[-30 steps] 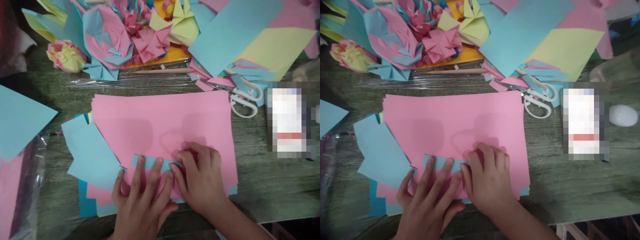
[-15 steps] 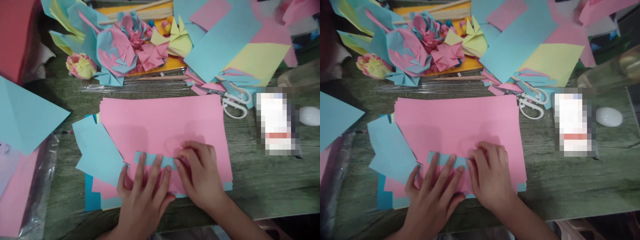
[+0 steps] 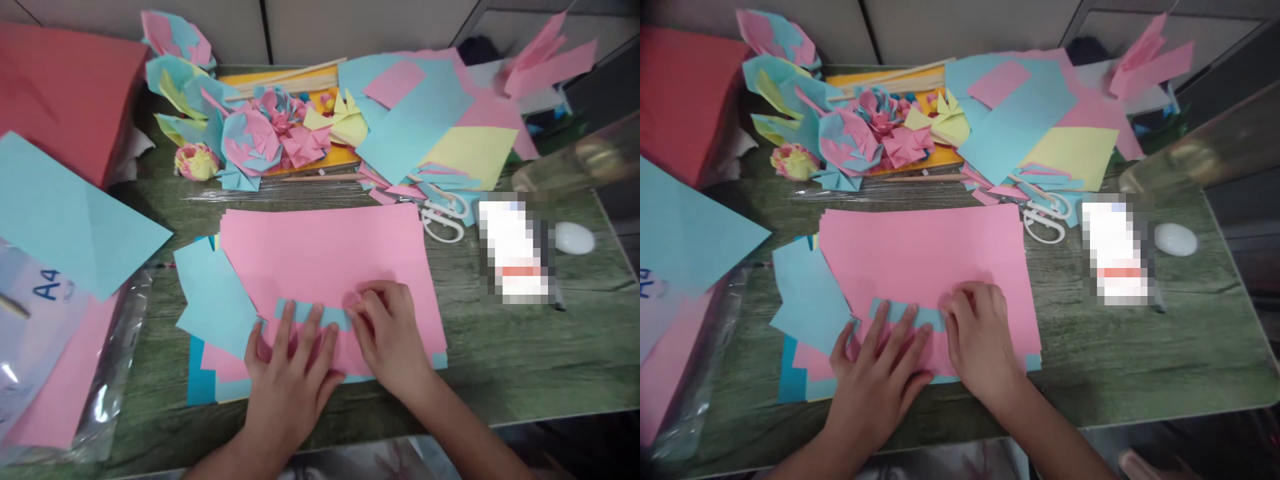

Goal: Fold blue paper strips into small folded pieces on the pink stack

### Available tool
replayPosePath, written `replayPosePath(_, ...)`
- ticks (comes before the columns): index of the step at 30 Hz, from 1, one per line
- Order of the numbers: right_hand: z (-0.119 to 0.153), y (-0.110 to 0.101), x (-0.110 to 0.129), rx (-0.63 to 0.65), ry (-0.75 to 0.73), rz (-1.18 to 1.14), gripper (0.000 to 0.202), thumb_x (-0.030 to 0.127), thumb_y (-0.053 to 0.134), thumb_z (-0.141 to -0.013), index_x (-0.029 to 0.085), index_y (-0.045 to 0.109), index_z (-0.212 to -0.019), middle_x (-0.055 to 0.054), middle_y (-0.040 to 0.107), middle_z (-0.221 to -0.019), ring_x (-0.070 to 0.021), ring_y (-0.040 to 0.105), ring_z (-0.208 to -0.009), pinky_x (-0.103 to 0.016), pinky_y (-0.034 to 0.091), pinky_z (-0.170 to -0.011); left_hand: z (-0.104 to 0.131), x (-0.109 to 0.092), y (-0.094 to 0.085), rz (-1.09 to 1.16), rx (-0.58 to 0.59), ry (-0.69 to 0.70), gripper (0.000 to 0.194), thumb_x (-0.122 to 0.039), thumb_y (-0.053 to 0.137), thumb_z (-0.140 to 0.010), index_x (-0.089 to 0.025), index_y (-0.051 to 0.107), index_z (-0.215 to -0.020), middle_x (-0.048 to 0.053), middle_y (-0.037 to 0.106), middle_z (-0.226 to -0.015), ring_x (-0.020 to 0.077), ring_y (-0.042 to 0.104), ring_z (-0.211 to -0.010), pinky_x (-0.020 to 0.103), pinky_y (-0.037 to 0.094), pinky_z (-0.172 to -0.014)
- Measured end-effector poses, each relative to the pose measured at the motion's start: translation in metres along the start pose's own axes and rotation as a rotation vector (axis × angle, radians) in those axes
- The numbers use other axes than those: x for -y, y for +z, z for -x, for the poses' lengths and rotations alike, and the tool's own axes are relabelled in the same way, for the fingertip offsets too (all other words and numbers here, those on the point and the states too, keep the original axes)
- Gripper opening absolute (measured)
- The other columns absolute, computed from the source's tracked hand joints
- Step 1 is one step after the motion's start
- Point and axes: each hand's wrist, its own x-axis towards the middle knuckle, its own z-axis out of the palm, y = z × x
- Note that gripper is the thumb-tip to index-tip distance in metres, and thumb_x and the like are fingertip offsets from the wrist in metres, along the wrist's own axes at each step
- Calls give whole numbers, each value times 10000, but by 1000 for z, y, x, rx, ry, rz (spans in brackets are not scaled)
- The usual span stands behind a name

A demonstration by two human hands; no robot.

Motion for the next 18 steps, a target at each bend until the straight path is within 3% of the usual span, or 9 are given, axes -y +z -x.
replayPosePath(4, 1, 0, 0, -8, 6, -6, 74, 143, 449, -769, 174, 513, -787, -61, 460, -882, -187, 418, -828, -360, 381, -720, -2, -3, -7, -34, -15, -2, 391, -418, 485, -766, -287, 503, -1134, 42, 403, -1304, 309, 251, -1236, 580, 71, -963)
replayPosePath(9, 3, -8, -2, -103, 27, -306, 65, 204, 448, -803, 187, 491, -758, -49, 465, -878, -172, 463, -866, -341, 403, -759, -10, -3, -21, -154, -7, 17, 345, -211, 508, -765, -300, 517, -1098, 50, 489, -1222, 280, 382, -1154, 588, 129, -958)
replayPosePath(18, 5, -20, -1, -127, 21, -415, 62, 206, 451, -808, 180, 474, -756, -42, 474, -863, -146, 473, -839, -296, 400, -742, -22, 10, -28, -374, -30, 254, 375, -118, 395, -799, -214, 470, -1154, 98, 540, -1120, 231, 501, -1003, 521, 295, -916)
